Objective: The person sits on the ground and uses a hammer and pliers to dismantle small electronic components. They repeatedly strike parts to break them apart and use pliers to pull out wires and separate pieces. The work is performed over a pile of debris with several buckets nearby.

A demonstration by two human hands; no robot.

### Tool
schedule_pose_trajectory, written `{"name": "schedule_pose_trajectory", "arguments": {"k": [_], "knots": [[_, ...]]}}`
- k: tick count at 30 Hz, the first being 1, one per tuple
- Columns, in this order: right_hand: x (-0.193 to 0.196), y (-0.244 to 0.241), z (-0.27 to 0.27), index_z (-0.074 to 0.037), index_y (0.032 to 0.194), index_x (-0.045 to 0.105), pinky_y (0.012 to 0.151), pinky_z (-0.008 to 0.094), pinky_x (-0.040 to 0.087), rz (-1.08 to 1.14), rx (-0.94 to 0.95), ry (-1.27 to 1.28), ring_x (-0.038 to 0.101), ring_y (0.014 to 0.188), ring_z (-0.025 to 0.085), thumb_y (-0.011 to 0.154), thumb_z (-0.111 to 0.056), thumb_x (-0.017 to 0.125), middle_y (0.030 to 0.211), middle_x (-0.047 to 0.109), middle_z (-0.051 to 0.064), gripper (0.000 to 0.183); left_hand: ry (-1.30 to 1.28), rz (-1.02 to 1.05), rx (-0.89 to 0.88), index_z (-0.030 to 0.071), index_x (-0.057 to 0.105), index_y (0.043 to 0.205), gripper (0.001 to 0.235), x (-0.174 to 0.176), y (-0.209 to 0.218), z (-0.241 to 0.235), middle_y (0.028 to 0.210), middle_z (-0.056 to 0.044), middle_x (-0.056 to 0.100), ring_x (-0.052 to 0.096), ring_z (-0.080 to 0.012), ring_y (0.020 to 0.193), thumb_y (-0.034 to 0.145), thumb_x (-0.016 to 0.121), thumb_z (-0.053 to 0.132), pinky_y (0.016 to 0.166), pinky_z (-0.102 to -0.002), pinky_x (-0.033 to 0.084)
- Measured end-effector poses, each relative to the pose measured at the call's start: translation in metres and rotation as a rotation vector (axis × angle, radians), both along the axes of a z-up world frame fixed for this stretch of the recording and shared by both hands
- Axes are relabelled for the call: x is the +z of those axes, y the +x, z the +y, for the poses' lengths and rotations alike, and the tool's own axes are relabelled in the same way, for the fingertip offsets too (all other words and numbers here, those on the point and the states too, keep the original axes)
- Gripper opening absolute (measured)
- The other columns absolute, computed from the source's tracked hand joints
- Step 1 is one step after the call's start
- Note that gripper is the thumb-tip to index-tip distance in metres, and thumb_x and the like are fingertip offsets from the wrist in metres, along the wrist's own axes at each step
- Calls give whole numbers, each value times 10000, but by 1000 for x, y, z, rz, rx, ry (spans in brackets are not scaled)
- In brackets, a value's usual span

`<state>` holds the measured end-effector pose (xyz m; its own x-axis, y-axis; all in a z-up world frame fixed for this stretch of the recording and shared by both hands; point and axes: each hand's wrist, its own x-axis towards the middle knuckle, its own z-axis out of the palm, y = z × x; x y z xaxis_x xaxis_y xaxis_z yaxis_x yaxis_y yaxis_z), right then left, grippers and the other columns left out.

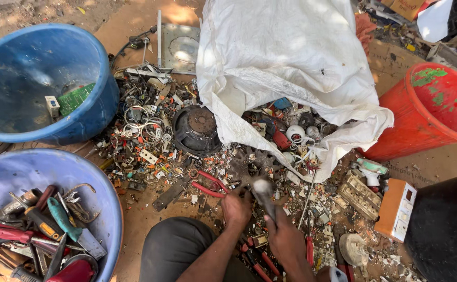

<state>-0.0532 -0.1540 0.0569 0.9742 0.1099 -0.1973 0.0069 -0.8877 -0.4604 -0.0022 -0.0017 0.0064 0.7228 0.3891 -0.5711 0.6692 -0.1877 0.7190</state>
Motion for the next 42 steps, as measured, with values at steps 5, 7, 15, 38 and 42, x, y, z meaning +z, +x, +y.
{"name": "schedule_pose_trajectory", "arguments": {"k": [5, 7, 15, 38, 42], "knots": [[5, 2, -3, -28, 1291, 596, 304, 316, 466, -88, -100, 226, 577, 373, 139, 1000, -351, 490, 539, 629, 86, 447, 90, -144, 34, 127, 798, 1132, 284, 7, -4, 3, 819, -217, 736, 706, -297, 689, 863, 736, 197, 700, -477, 576], [5, -3, -11, 20, 1240, 573, 317, 293, 475, -287, -50, 376, 615, 384, 117, 1029, -343, 481, 553, 651, 68, 429, 56, -52, -13, 111, 781, 1139, 264, 6, -4, 2, 804, -203, 757, 725, -272, 674, 914, 704, 226, 741, -460, 583], [1, -2, 6, -44, 1394, 492, 429, 340, 513, 174, -100, -101, 667, 494, 221, 1034, -366, 487, 701, 689, 131, 483, 21, 52, -23, 176, 771, 1169, 274, 19, 0, 4, 840, -165, 772, 735, -256, 735, 917, 685, 245, 827, -463, 557], [-11, -4, -18, -50, 1172, 626, 374, 255, 420, -693, 17, 600, 539, 403, 93, 1052, -273, 558, 608, 618, 59, 262, -10, -5, -21, 141, 767, 1177, 267, -10, 4, 2, 741, -149, 753, 679, -253, 618, 934, 684, 215, 664, -436, 576], [-10, -5, -12, 115, 1365, 530, 346, 241, 481, -582, 175, 165, 635, 466, 148, 1057, -277, 573, 615, 669, 99, 500, 9, 1, -10, 184, 752, 1201, 293, -5, -5, 2, 776, -151, 766, 702, -237, 645, 917, 692, 223, 684, -436, 591]]}}
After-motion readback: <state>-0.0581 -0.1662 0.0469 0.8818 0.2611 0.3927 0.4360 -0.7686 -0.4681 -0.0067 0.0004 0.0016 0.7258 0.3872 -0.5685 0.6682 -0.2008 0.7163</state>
